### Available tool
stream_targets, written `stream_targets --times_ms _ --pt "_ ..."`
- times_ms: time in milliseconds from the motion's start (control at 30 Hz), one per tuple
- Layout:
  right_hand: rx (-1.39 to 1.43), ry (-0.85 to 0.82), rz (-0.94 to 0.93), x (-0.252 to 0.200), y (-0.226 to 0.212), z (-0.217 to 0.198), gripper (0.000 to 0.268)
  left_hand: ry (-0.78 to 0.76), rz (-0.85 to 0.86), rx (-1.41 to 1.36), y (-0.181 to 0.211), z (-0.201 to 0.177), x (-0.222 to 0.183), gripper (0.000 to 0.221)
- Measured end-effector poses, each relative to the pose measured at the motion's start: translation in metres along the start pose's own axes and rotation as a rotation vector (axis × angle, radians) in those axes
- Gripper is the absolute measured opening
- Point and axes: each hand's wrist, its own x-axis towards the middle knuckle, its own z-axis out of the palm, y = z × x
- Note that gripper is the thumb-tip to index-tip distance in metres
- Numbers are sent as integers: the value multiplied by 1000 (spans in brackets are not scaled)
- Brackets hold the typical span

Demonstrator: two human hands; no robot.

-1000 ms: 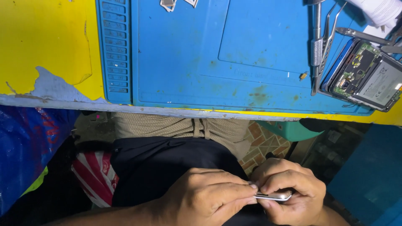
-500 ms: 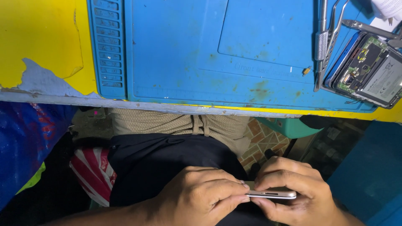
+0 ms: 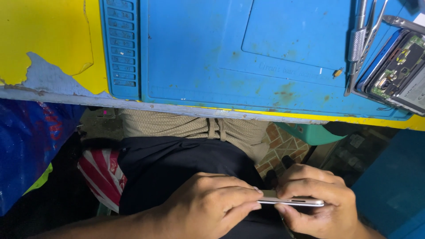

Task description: Disassembling the internal frame and components of a mobile phone using a screwdriver and prying tools.

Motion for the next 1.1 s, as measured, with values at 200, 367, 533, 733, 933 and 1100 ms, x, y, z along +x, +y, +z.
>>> stream_targets --times_ms 200,367,533,733,933,1100 --pt "-33 -132 91 3 -7 -7 14 8 -60 5 0 4 -3 7" --pt "-54 -137 56 4 -7 -6 17 17 -30 7 -1 6 -5 6" --pt "-59 -147 32 8 -5 -3 13 53 9 27 -2 7 -6 4" --pt "-26 -139 -25 8 -1 0 13 38 -15 13 -3 2 -6 5" --pt "-28 -102 25 4 -1 -4 13 -49 -122 -15 -2 -5 -9 10" --pt "-196 -307 134 5 -8 -19 16 -43 -39 43 -4 1 -11 7"
